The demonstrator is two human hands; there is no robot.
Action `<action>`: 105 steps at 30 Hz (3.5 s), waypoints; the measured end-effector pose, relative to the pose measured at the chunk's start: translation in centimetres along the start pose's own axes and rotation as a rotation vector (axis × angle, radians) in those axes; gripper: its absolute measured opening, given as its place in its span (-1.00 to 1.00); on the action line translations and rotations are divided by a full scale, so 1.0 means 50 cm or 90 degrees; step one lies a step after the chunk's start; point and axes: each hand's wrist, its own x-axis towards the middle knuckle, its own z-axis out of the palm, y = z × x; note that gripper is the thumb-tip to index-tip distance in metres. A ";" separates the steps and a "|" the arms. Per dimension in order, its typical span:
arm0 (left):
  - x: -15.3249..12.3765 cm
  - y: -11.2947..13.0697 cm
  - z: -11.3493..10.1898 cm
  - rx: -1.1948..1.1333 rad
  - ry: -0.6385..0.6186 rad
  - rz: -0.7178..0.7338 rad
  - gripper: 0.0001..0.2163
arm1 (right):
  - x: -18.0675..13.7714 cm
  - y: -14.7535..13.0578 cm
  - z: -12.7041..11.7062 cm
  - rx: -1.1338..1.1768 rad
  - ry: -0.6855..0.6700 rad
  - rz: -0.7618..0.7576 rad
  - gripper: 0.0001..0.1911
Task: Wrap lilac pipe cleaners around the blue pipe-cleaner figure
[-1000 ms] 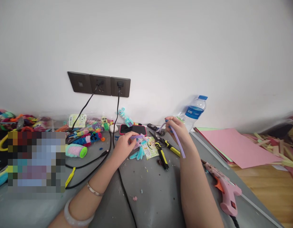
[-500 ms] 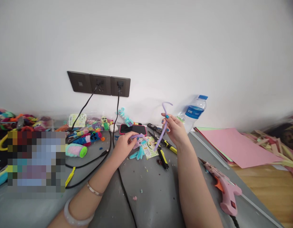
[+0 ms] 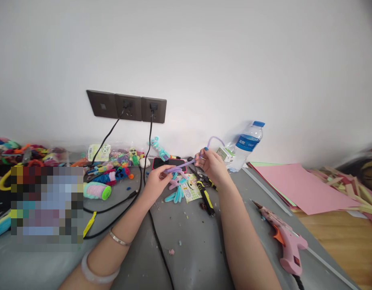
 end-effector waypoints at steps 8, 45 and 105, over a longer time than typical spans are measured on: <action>0.001 0.000 0.001 -0.042 0.010 -0.018 -0.74 | -0.003 0.007 0.007 0.019 -0.028 0.020 -0.61; -0.008 0.009 -0.002 0.054 0.077 0.069 -0.76 | -0.010 0.007 0.014 -0.047 -0.122 0.026 -0.70; -0.014 0.022 0.012 -0.097 -0.095 0.033 -0.76 | -0.039 -0.018 -0.015 -0.172 -0.453 0.107 -0.71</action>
